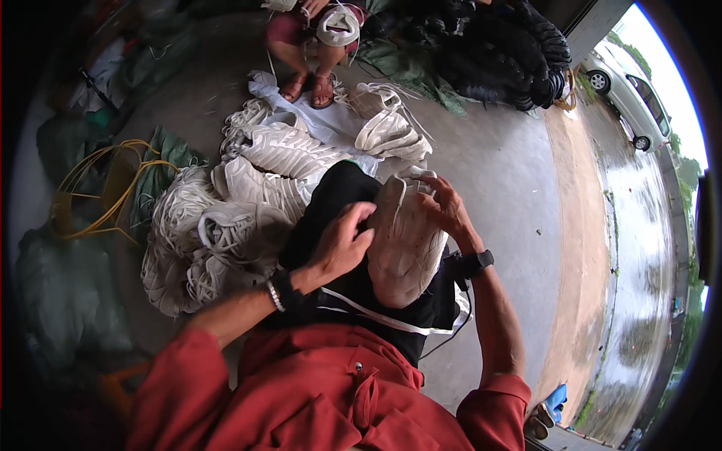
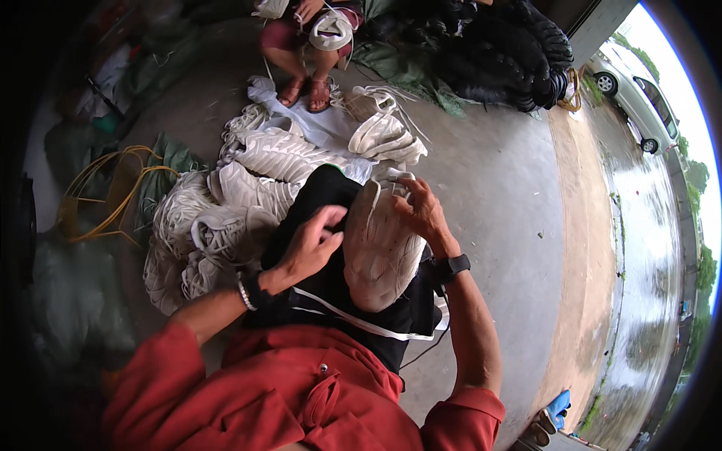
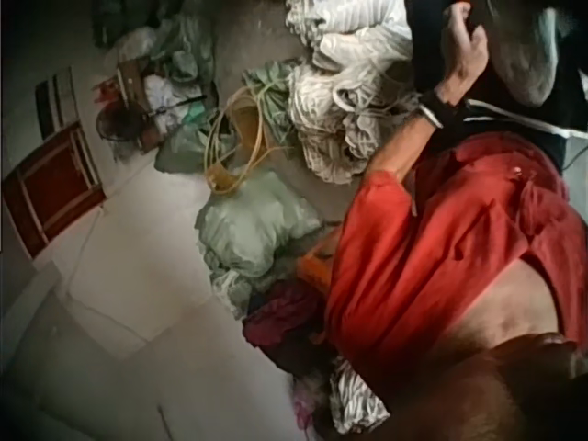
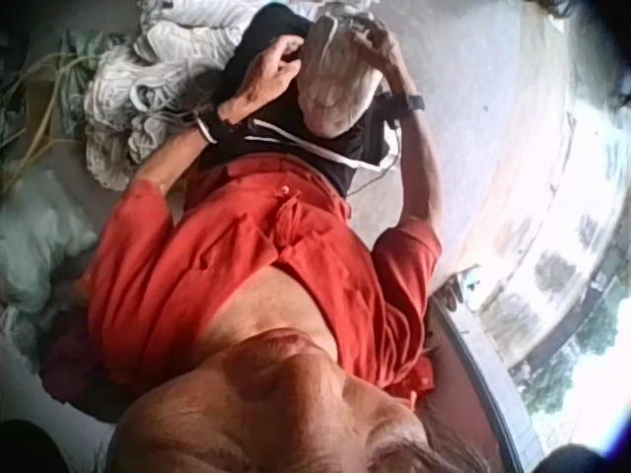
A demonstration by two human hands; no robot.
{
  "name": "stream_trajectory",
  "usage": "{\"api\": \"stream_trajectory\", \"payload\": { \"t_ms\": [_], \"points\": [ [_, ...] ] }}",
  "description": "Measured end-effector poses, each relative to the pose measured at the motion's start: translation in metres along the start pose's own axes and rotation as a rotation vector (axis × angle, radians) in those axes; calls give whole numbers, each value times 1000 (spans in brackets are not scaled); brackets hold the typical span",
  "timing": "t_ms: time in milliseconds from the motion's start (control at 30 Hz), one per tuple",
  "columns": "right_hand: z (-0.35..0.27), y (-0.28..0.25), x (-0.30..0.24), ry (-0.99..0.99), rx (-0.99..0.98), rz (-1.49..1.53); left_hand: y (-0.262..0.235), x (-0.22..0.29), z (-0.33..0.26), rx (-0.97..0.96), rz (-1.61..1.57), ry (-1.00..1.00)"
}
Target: Lacing a white sneaker while sitting on the floor.
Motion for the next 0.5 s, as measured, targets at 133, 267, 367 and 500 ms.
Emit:
{"api": "stream_trajectory", "payload": {
  "t_ms": [133,267,367,500],
  "points": [
    [2,0,-13,-47,49,-78,21,25,50,53,283,408],
    [2,2,-5,-9,-22,-40,23,-4,75,-97,448,293],
    [0,2,7,-119,-55,252,15,-13,79,-182,380,175],
    [-3,15,27,119,-344,441,10,-12,71,-209,286,192]
  ]
}}
Point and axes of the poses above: each hand's wrist, its own z-axis towards the middle knuckle, its own y-axis out of the palm, x = y × z, the point moved 8 cm from there along z, towards the middle knuckle, and after that the axes turned 9 degrees about -z, right-handed, at the moved point
